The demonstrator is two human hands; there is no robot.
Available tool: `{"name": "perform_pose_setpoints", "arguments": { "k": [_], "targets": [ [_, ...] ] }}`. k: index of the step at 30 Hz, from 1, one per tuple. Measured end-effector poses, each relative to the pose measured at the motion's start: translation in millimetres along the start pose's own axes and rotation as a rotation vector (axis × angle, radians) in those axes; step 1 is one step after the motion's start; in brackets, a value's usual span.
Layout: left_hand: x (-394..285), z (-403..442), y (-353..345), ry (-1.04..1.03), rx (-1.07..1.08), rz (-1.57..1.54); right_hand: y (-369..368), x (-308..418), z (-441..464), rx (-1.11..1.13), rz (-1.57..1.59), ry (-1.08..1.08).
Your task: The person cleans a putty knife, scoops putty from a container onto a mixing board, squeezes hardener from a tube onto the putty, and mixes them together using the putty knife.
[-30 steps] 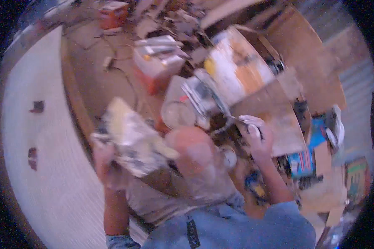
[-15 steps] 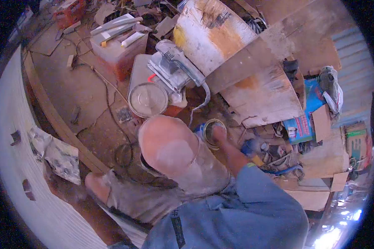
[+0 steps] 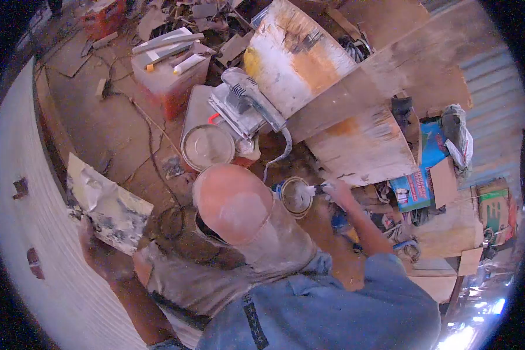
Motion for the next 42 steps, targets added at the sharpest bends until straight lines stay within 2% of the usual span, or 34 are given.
{"name": "perform_pose_setpoints", "arguments": {
  "k": [2,3,4,5,7,8,11,12,13,14,15,17,18,19,20,22,23,27,32,33,35,36,38,39,41,42],
  "targets": [
    [15.0,-7.3,-9.6,0.24,0.098,-0.203,41.0,31.2,-2.4,-0.029,0.033,0.016],
    [14.3,-24.5,-32.4,0.302,0.375,-0.304,63.6,55.1,-5.3,-0.04,0.043,0.023],
    [22.2,-27.7,-31.3,0.296,0.374,-0.312,91.0,103.8,-12.7,-0.027,0.183,-0.027],
    [22.0,-27.5,-26.1,-0.053,0.397,-0.046,112.4,148.6,-21.7,-0.011,0.327,-0.071],
    [12.0,-62.8,-66.8,0.178,0.473,-0.095,146.9,219.4,-33.0,-0.073,0.401,-0.002],
    [18.3,-64.5,-70.6,0.191,0.539,0.025,157.0,253.2,-38.5,-0.059,0.413,0.032],
    [-0.9,-82.7,-73.4,0.039,0.414,0.46,168.2,338.9,-51.5,-0.077,0.57,0.148],
    [-3.1,-88.6,-75.9,0.057,0.396,0.513,170.8,369.6,-57.8,-0.092,0.555,0.318],
    [-1.1,-98.1,-85.9,0.214,0.426,0.282,169.2,395.8,-64.1,-0.116,0.537,0.486],
    [-2.1,-105.5,-93.8,0.366,0.462,0.044,159.1,412.9,-65.5,-0.107,0.547,0.514],
    [-6.0,-103.3,-93.2,0.343,0.451,0.028,144.6,433.8,-68.4,-0.039,0.624,0.596],
    [-5.6,-105.5,-98.9,0.456,0.567,-0.043,120.2,467.0,-71.9,0.037,0.699,0.713],
    [-7.2,-102.8,-98.8,0.427,0.558,-0.062,108.4,484.8,-79.7,0.033,0.628,0.907],
    [-6.8,-103.7,-100.1,0.455,0.579,-0.135,97.2,499.7,-89.3,0.026,0.554,1.099],
    [3.4,-117.1,-106.6,0.461,0.593,-0.2,92.1,489.4,-83.9,0.041,0.578,1.146],
    [5.6,-114.3,-103.1,0.435,0.568,-0.235,74.5,491.2,-83.8,0.025,0.559,1.154],
    [7.4,-113.1,-103.6,0.433,0.583,-0.265,65.1,491.7,-81.2,0.087,0.651,1.149],
    [-6.5,-117.0,-102.8,0.359,0.571,-0.273,69.2,498.3,-78.8,0.099,0.604,1.204],
    [-8.8,-118.7,-92.2,0.288,0.555,-0.247,71.7,504.3,-68.3,0.1,0.39,1.373],
    [-9.9,-117.2,-84.9,0.142,0.556,-0.186,73.1,502.7,-57.3,0.089,0.387,1.367],
    [-17.9,-107.5,-72.0,0.199,0.501,-0.155,59.0,492.7,-32.6,0.006,0.116,1.387],
    [-16.6,-98.7,-69.9,0.211,0.517,-0.153,57.0,487.7,-22.4,-0.005,0.108,1.372],
    [-35.0,-81.7,-56.2,-0.026,0.501,-0.419,59.7,460.8,25.6,0.041,0.528,0.76],
    [-35.2,-70.7,-54.4,-0.011,0.5,-0.416,56.3,454.1,30.0,0.043,0.521,0.747],
    [-41.7,-30.8,-43.7,-0.056,0.261,-0.421,51.1,437.2,47.1,0.117,0.84,0.54],
    [-38.4,-15.4,-36.7,-0.052,0.267,-0.416,46.5,428.6,52.4,0.111,0.843,0.533]
  ]
}}
Point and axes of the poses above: each hand's wrist, its own z-axis towards the middle knuckle, its own y-axis out of the back of the hand, x = y × z, the point moved 7 cm from there along z, towards the middle knuckle, and after that the axes turned 12 degrees about -x, right-handed, at the moved point
